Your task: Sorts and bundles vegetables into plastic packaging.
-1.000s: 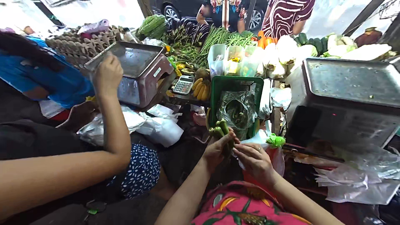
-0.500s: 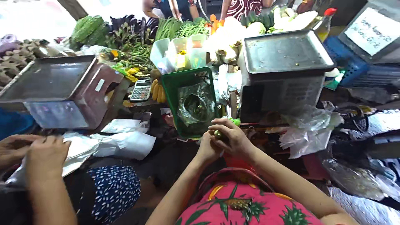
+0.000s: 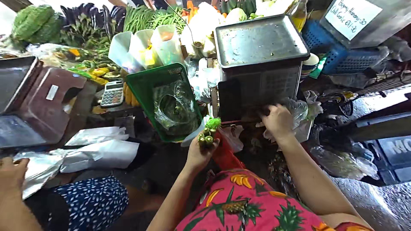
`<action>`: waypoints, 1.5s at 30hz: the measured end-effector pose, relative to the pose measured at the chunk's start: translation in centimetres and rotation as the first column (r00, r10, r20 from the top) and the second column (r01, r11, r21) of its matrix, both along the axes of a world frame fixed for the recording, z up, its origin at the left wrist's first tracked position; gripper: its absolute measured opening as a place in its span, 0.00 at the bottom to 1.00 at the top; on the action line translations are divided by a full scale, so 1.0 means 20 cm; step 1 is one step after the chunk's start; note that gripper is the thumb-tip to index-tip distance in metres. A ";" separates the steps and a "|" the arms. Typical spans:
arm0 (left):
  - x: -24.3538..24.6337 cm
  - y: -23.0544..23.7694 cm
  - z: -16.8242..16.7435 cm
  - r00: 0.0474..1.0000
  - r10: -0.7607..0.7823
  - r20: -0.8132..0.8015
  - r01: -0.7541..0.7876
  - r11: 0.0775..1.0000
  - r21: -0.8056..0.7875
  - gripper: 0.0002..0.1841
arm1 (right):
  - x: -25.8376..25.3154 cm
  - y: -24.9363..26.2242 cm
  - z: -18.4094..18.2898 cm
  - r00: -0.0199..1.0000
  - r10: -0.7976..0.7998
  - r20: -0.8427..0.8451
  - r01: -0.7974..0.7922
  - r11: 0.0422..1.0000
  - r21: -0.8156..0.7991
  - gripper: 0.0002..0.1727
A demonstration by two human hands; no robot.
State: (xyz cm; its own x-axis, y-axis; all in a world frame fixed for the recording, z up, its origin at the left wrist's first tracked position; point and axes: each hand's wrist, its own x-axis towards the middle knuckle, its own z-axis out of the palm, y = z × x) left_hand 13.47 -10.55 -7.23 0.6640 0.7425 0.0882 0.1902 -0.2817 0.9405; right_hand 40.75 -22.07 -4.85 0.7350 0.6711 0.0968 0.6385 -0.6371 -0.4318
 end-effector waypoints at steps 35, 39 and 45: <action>0.12 -0.19 -0.01 0.999 -0.039 -0.008 0.039 0.999 0.021 0.17 | 0.08 0.09 0.00 0.546 0.547 -0.634 0.067 0.726 0.684 0.11; 0.11 -0.18 -0.01 1.000 -0.025 -0.004 0.025 1.000 0.011 0.17 | 0.08 0.14 0.01 0.439 0.562 -0.700 0.220 0.689 0.691 0.11; 0.06 -0.17 0.01 0.999 -0.003 -0.046 0.004 1.000 0.011 0.13 | 0.04 0.15 0.02 0.598 0.391 -0.700 0.028 0.862 0.506 0.12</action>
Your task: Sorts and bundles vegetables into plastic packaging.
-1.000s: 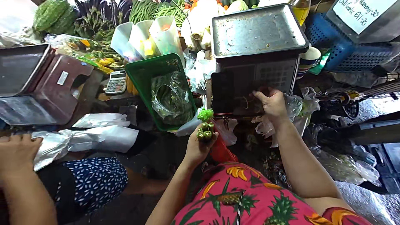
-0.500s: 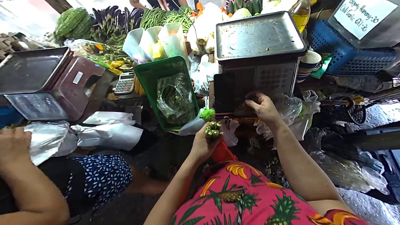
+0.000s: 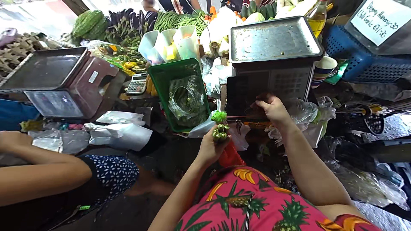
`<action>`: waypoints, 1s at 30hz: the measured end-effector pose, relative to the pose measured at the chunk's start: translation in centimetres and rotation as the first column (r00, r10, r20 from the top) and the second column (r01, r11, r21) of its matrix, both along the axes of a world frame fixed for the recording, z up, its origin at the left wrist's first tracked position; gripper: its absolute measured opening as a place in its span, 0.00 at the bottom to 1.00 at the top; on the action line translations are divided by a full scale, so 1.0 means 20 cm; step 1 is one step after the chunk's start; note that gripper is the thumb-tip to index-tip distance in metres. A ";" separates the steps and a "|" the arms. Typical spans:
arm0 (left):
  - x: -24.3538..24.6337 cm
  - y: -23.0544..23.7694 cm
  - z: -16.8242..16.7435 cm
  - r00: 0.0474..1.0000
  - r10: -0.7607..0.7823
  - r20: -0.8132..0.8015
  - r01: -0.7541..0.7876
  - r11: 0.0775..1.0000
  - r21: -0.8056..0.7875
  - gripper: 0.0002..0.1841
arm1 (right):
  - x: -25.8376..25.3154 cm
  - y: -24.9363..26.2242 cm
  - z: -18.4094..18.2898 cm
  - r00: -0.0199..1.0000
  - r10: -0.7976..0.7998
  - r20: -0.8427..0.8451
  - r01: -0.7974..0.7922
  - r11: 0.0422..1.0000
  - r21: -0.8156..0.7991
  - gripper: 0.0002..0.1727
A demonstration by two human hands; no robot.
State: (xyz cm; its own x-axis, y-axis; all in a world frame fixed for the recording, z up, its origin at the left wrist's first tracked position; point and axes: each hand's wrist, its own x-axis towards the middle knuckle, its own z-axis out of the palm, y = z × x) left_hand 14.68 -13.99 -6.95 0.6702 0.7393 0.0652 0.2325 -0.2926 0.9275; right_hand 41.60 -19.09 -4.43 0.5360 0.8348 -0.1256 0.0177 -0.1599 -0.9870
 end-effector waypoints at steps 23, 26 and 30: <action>0.00 -0.04 0.10 0.957 0.120 -0.262 0.056 0.815 0.576 0.59 | -0.47 -0.14 0.06 0.460 0.352 0.816 -0.517 0.853 -0.076 0.41; -0.02 -0.02 0.09 0.982 0.032 -0.189 0.046 0.918 0.394 0.66 | -0.41 -0.09 -0.06 0.640 0.542 0.545 -0.544 0.820 -0.177 0.35; -0.03 0.03 0.08 0.964 0.200 0.176 -0.156 0.959 -0.236 0.56 | -0.39 -0.18 -0.06 0.656 0.592 0.469 -0.692 0.720 0.059 0.31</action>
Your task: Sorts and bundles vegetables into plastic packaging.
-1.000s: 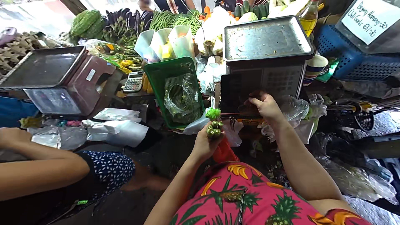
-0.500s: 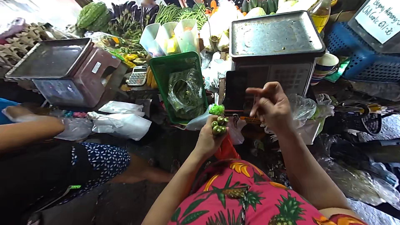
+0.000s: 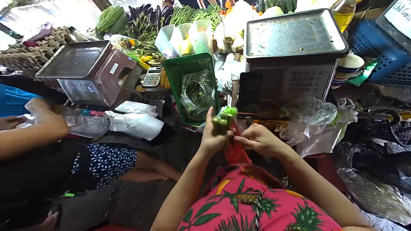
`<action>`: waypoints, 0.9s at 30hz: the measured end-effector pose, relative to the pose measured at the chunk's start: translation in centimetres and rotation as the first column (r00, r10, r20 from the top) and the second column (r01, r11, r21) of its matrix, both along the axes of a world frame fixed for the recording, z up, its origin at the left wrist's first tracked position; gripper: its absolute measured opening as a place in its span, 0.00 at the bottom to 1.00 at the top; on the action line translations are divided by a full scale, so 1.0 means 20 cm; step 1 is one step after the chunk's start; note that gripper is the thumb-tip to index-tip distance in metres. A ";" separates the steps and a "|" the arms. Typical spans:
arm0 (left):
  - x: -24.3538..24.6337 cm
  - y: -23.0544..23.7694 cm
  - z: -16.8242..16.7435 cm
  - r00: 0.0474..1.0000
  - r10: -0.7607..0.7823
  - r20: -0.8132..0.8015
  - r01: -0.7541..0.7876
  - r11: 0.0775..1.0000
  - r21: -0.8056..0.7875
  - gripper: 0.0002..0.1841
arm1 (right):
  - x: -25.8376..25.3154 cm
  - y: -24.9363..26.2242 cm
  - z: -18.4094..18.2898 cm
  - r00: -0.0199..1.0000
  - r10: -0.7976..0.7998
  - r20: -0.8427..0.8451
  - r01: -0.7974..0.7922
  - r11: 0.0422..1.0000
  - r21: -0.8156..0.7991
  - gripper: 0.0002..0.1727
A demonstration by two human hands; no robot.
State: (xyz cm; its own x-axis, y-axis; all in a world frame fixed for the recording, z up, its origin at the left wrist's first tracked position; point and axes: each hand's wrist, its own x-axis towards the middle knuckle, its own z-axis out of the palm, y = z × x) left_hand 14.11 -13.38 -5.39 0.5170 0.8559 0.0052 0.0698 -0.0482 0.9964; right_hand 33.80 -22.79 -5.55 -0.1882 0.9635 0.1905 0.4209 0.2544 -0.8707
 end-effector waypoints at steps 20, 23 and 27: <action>0.01 -0.11 0.14 0.817 0.019 -0.576 0.378 0.736 0.561 0.33 | -0.12 0.05 -0.04 0.893 -0.327 -0.310 0.347 0.938 0.008 0.22; 0.02 -0.09 0.13 0.920 -0.098 -0.379 0.296 0.807 0.510 0.38 | -0.14 0.05 -0.11 0.618 -0.210 -0.758 0.212 0.973 -0.096 0.40; 0.06 -0.01 0.02 0.920 -0.382 -0.091 0.388 0.851 0.355 0.42 | -0.21 0.02 -0.12 0.701 -0.376 -0.606 0.471 0.882 -0.002 0.36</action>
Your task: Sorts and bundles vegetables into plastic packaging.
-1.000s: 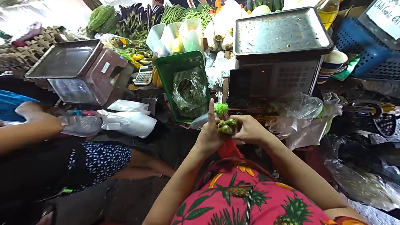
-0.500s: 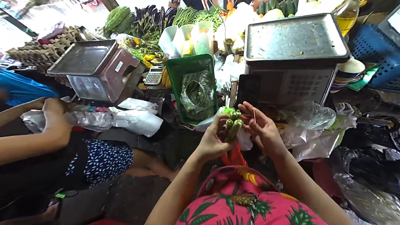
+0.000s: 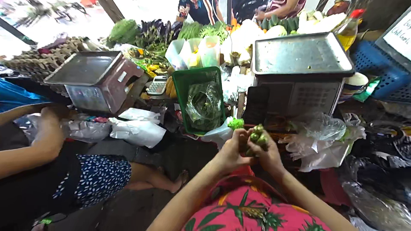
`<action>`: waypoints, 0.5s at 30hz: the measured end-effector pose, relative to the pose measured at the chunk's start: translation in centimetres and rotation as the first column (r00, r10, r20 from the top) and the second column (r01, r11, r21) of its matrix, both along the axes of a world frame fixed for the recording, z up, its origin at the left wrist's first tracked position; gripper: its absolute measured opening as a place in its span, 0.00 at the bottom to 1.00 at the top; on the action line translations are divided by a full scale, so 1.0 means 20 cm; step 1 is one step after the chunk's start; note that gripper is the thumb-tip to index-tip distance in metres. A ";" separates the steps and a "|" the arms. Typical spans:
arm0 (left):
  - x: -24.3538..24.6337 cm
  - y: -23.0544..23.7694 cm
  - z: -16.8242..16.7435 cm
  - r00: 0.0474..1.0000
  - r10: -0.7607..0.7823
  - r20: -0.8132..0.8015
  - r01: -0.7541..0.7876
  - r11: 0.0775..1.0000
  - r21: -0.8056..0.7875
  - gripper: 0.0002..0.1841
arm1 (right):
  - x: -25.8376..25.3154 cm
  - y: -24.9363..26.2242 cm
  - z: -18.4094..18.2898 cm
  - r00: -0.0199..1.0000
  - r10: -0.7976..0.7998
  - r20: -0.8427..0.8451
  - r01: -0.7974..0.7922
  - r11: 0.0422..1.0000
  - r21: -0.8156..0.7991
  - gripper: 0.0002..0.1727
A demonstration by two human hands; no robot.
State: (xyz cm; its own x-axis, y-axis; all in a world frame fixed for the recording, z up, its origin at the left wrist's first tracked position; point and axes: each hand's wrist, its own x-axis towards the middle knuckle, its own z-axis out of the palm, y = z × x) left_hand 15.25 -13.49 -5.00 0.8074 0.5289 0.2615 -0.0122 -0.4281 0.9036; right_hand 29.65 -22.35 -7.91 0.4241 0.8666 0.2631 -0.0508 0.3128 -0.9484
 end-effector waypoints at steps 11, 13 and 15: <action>-0.21 0.11 -0.83 0.365 -0.120 -0.923 0.243 0.970 -0.029 0.31 | 0.23 0.02 -0.16 0.722 0.619 -0.308 -0.602 0.342 -0.721 0.20; -0.26 0.13 -0.87 0.341 -0.125 -0.932 0.220 0.974 -0.051 0.26 | 0.09 0.12 -0.32 0.791 0.509 -0.340 -0.534 0.301 -0.790 0.18; -0.29 0.17 -0.83 0.308 -0.205 -0.929 0.233 0.963 -0.136 0.20 | -0.06 0.20 -0.49 0.888 0.223 -0.402 -0.460 0.412 -0.787 0.19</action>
